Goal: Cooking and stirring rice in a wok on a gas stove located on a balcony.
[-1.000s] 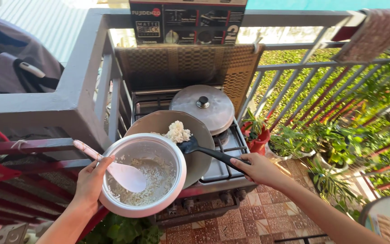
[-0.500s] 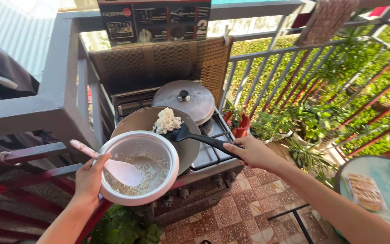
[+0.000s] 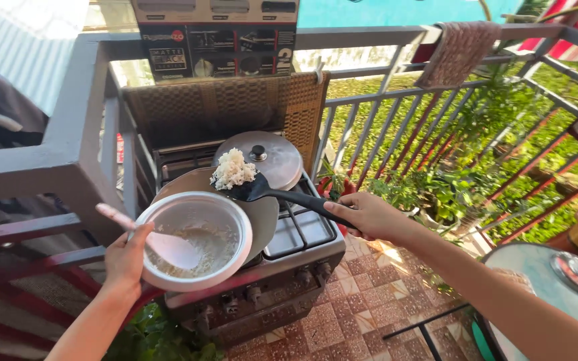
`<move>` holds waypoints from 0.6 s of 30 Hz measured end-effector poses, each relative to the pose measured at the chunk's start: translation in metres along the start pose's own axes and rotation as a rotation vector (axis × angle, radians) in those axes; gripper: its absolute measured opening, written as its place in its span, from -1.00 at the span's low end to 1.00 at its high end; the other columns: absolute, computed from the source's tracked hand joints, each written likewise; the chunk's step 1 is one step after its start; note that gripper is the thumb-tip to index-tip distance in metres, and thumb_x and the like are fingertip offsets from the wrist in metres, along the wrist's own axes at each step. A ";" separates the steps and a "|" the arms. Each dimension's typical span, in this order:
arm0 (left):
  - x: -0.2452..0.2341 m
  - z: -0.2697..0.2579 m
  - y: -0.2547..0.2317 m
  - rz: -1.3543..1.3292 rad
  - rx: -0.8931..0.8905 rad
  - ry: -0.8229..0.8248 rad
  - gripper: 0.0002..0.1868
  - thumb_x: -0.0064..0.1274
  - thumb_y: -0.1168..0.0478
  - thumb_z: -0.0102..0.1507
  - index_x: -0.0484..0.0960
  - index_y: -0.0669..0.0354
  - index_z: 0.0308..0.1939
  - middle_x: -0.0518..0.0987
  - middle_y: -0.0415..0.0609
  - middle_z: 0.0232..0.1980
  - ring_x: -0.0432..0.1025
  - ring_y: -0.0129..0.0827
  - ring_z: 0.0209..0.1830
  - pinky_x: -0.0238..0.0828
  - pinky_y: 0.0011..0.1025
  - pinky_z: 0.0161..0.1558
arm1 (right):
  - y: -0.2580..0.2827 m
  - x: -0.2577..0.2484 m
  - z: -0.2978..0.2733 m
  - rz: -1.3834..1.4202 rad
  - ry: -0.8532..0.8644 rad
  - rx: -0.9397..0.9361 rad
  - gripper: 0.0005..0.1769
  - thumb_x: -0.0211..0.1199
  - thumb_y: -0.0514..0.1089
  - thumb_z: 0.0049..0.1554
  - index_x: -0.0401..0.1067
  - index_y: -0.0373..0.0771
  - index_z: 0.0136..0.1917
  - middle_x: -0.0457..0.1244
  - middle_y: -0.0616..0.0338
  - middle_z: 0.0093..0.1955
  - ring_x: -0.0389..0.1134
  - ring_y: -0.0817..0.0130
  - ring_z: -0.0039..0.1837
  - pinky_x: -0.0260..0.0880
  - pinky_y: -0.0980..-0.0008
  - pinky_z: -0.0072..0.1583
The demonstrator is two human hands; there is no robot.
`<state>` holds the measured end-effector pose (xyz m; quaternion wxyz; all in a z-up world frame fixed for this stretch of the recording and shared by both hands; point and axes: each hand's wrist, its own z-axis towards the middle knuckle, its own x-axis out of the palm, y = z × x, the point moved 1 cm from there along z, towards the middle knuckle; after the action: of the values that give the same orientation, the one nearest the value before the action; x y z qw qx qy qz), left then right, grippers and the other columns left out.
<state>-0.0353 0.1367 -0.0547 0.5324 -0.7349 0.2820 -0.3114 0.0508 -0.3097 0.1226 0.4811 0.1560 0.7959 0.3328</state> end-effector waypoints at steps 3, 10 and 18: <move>0.007 0.015 0.017 -0.031 0.066 -0.003 -0.59 0.24 0.02 0.26 0.68 0.34 -0.05 0.64 -0.09 -0.17 0.46 -0.47 -0.26 0.37 -0.44 -0.18 | 0.000 -0.007 0.001 -0.062 0.039 -0.072 -0.35 0.07 0.38 0.19 0.42 -0.24 -0.31 0.17 0.28 -0.57 0.18 0.50 -0.55 0.13 0.47 -0.46; 0.046 -0.009 0.001 -0.018 0.053 -0.097 -0.59 0.22 0.04 0.24 0.70 0.35 -0.05 0.64 -0.09 -0.20 0.46 -0.48 -0.28 0.37 -0.42 -0.22 | 0.013 -0.005 0.008 -0.248 0.041 -0.173 -0.31 0.10 0.38 0.20 0.43 -0.31 -0.32 0.19 0.20 -0.56 0.25 0.37 -0.47 0.22 0.30 -0.35; 0.072 -0.017 -0.011 0.136 0.122 -0.217 -0.59 0.21 -0.02 0.27 0.74 0.26 -0.02 0.68 -0.07 -0.17 0.45 -0.50 -0.20 0.38 -0.40 -0.09 | 0.052 0.008 -0.013 -0.815 -0.198 -0.467 -0.45 0.13 0.33 0.19 0.34 -0.23 -0.13 0.28 0.04 -0.49 0.41 0.01 -0.29 0.36 0.01 -0.17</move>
<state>-0.0007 0.0758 -0.0286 0.6234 -0.7096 0.2524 -0.2101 0.0321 -0.2715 0.1566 0.6680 -0.2503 0.6465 0.2706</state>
